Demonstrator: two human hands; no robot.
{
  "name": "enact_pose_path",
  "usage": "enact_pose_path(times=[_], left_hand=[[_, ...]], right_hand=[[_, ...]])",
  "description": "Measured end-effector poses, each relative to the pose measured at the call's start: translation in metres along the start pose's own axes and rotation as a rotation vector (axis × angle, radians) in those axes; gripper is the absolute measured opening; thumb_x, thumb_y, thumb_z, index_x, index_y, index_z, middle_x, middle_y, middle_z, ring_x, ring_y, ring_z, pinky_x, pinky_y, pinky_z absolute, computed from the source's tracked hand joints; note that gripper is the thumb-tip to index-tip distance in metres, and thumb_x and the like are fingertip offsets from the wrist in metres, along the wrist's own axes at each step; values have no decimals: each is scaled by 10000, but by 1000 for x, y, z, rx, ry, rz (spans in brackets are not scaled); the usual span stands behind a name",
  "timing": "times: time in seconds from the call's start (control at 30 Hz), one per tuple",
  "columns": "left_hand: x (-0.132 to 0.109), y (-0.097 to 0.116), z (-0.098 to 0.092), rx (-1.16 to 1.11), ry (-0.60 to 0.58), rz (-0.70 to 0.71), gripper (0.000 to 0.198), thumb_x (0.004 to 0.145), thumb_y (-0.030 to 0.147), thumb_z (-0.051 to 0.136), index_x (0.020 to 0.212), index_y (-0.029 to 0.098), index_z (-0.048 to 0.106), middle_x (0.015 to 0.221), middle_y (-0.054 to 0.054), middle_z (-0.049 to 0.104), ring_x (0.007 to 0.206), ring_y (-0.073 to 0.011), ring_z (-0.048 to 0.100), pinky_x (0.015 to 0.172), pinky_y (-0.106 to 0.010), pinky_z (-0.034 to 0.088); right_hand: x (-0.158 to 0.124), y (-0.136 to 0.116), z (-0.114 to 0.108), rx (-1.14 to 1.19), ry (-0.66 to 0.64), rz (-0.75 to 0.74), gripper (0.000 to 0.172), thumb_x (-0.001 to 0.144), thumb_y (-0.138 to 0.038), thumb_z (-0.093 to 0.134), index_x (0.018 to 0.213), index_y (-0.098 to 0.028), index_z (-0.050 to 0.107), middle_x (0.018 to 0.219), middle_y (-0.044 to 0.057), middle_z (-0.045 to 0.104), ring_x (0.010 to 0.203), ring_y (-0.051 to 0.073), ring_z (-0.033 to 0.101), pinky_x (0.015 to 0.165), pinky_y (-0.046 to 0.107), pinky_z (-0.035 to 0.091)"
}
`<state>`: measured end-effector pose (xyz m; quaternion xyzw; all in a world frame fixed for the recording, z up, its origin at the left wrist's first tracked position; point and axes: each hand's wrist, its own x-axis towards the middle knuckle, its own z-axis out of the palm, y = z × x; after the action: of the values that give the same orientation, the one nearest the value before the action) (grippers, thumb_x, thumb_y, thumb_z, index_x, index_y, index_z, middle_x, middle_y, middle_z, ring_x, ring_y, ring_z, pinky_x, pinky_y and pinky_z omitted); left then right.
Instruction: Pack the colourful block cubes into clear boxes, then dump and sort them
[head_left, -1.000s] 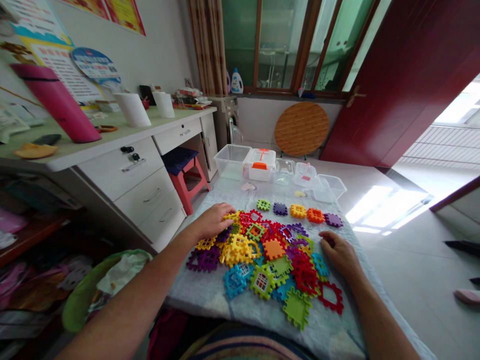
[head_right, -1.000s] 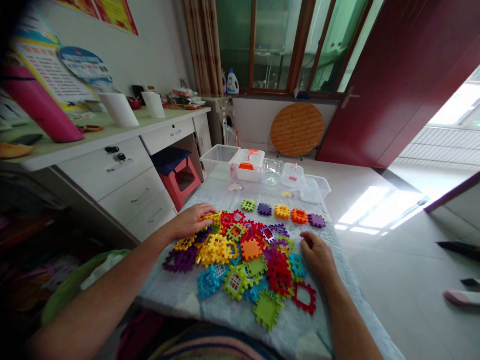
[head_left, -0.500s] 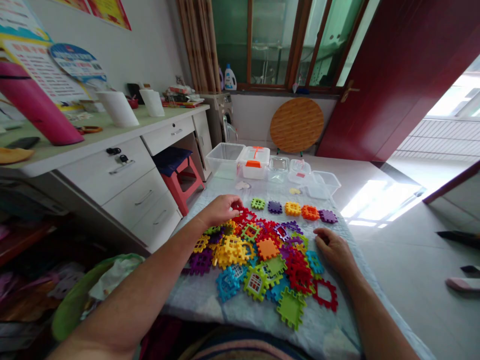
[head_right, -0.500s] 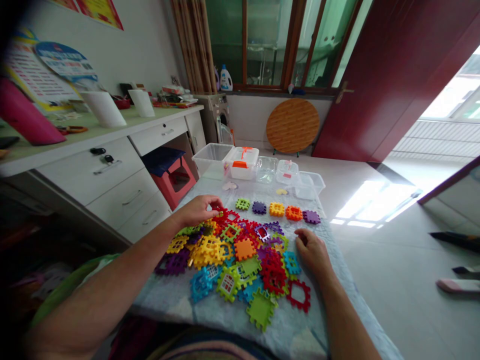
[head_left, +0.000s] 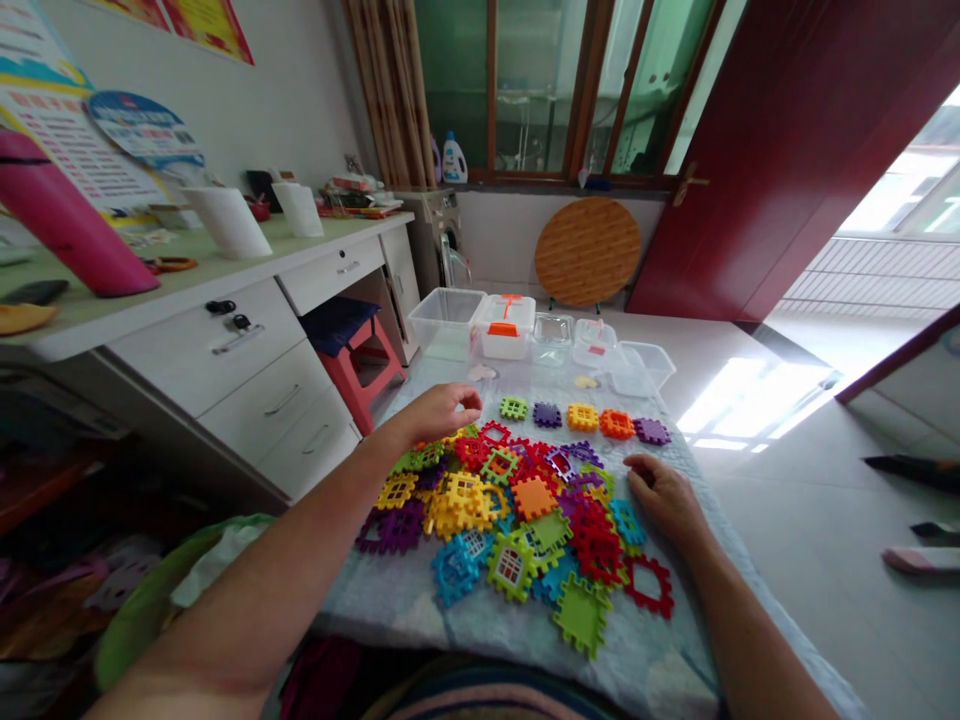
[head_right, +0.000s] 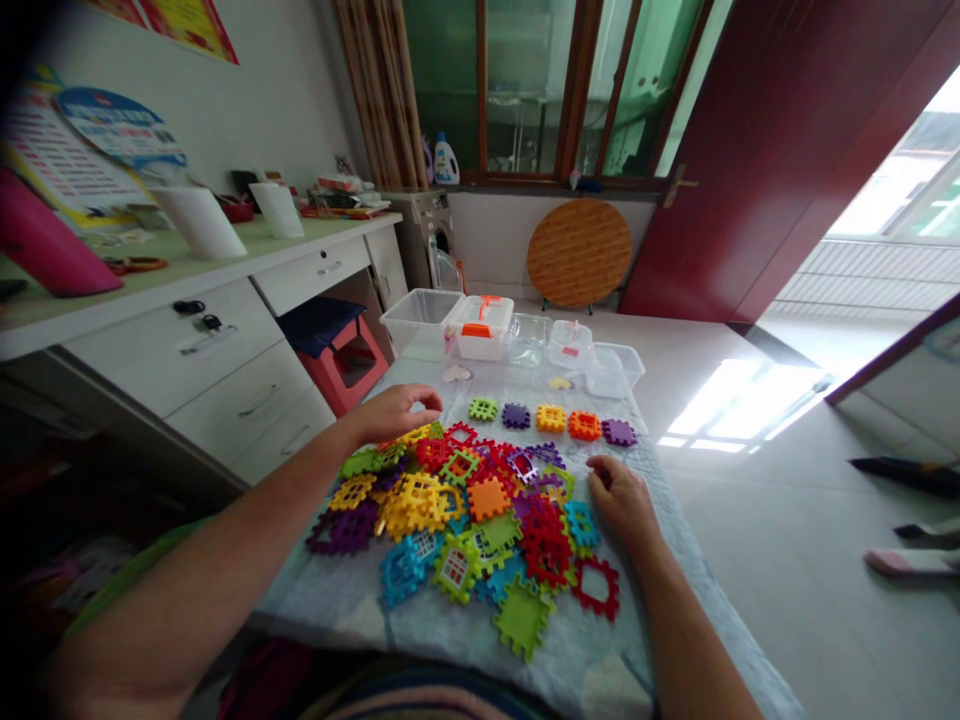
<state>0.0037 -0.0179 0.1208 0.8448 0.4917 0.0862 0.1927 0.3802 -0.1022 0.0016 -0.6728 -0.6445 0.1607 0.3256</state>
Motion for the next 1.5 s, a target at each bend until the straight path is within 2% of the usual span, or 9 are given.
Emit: enact_pose_path(times=[0.2, 0.37, 0.5, 0.67, 0.8, 0.9, 1.0, 1.13, 1.5], left_hand=[[59, 9, 35, 190, -103, -175, 301, 722, 307, 693, 1000, 191, 692, 1041, -84, 730, 965, -262, 656, 811, -305, 482], [68, 8, 56, 203, -166, -227, 377, 578, 236, 785, 945, 205, 704, 940, -66, 748, 883, -278, 672, 752, -328, 485], [64, 6, 53, 176, -159, -209, 281, 637, 173, 726, 917, 200, 721, 901, -44, 754, 865, -246, 672, 766, -319, 469], [49, 8, 27, 120, -122, -114, 161, 742, 167, 647, 871, 187, 740, 851, -10, 747, 790, -180, 661, 728, -261, 455], [20, 12, 15, 185, 82, -36, 213, 822, 176, 572, 957, 196, 737, 1004, -63, 717, 984, -224, 613, 920, -345, 408], [-7, 11, 25, 407, 258, 91, 174, 844, 188, 570, 890, 212, 736, 913, -74, 688, 990, -255, 582, 1029, -447, 317], [-31, 7, 36, 433, 191, 126, 143, 856, 273, 612, 919, 217, 728, 913, -64, 669, 977, -247, 582, 1068, -485, 265], [-44, 4, 37, 310, 68, 113, 297, 791, 457, 694, 988, 236, 716, 997, -59, 647, 1009, -246, 582, 1031, -462, 307], [-15, 11, 31, 337, -101, -11, 285, 783, 434, 627, 928, 189, 653, 957, -69, 705, 932, -245, 636, 870, -357, 415]], right_hand=[[-1, 2, 1, 34, 3, 11, 364, 778, -414, 475, 963, -173, 676, 773, 47, 694, 713, 214, 643, 703, 338, 491], [-1, 3, 1, 31, -3, 23, 345, 778, -396, 479, 960, -185, 682, 771, 39, 701, 706, 209, 642, 692, 330, 489], [0, 4, 1, 38, -5, 25, 355, 773, -404, 479, 961, -185, 685, 783, 43, 708, 711, 209, 645, 697, 332, 493], [0, 2, 1, 25, -8, 35, 378, 769, -416, 472, 967, -176, 688, 797, 53, 710, 734, 217, 654, 718, 340, 496], [0, -1, -1, 12, -1, 23, 395, 766, -425, 465, 963, -165, 686, 794, 60, 707, 727, 220, 651, 717, 346, 496], [0, -3, -1, -6, -2, 18, 396, 768, -428, 458, 957, -166, 686, 771, 56, 697, 710, 219, 642, 707, 348, 489], [0, -2, 0, -6, -4, 16, 395, 771, -427, 455, 960, -166, 683, 767, 54, 692, 709, 218, 638, 704, 348, 485], [0, 0, 1, 16, -5, 18, 402, 772, -428, 453, 965, -158, 680, 781, 60, 693, 708, 217, 636, 707, 349, 486], [0, 0, 0, 8, -2, 19, 395, 772, -422, 459, 969, -160, 679, 778, 58, 693, 712, 217, 635, 712, 347, 484]])
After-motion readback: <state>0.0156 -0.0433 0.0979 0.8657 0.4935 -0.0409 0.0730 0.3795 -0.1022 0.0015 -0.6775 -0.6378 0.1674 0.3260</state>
